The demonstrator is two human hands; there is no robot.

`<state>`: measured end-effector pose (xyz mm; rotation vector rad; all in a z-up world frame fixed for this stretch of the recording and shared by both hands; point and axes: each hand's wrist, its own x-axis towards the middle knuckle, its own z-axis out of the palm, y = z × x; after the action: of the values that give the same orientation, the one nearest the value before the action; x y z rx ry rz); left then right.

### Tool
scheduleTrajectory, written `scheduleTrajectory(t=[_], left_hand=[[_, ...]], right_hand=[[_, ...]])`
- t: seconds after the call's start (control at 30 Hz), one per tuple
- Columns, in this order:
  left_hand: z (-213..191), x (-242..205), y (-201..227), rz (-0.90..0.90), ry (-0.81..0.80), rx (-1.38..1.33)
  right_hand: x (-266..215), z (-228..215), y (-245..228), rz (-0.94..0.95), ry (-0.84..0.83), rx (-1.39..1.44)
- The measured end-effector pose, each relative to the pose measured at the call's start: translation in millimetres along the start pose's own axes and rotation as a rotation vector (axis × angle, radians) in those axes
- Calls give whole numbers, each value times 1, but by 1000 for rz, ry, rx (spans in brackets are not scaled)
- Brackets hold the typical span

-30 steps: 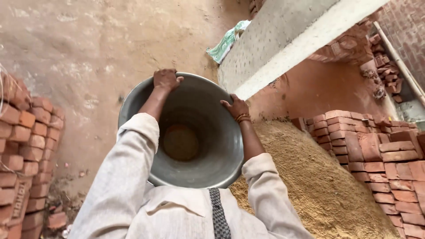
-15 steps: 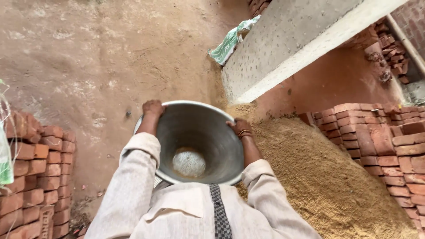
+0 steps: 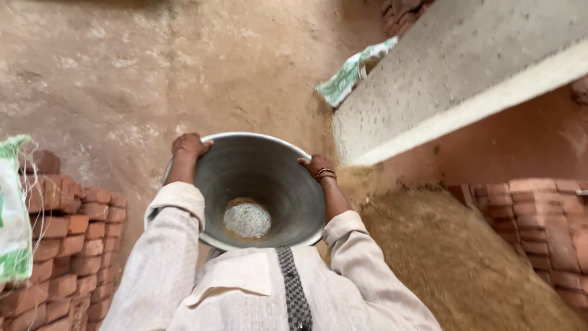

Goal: The person carries a large metal basin filled with sand down an unfinished concrete staircase, walks to a sand pile outside, and dumps the sand onto the pile by hand. They then carry the empty basin back up the stairs, where another person refills it, and repeat the trip.

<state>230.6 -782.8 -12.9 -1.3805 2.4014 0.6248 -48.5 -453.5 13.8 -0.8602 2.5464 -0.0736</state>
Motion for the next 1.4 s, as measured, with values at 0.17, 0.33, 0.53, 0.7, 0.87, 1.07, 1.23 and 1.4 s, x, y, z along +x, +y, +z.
scheduleTrajectory(t=[0.17, 0.33, 0.53, 0.7, 0.87, 1.07, 1.23, 1.4], left_hand=[[-48, 34, 38, -137, -2, 8], [-73, 82, 86, -145, -43, 64], [-72, 120, 123, -92, -25, 134], [-84, 154, 161, -89, -80, 151], [-87, 209, 195, 4, -79, 195], [-106, 268, 244, 80, -109, 83], [-159, 341, 275, 100, -19, -8], [-194, 417, 274, 103, -43, -30]], right_hand=[[89, -20, 1, -74, 9, 33], [146, -58, 11, -69, -44, 75], [181, -60, 38, -49, -38, 131], [210, -65, 57, 23, -137, 161], [234, -84, 71, 99, -68, 167], [298, -137, 87, 199, -107, 138], [379, -201, 72, 61, 114, 1], [442, -243, 28, 54, 99, -11]])
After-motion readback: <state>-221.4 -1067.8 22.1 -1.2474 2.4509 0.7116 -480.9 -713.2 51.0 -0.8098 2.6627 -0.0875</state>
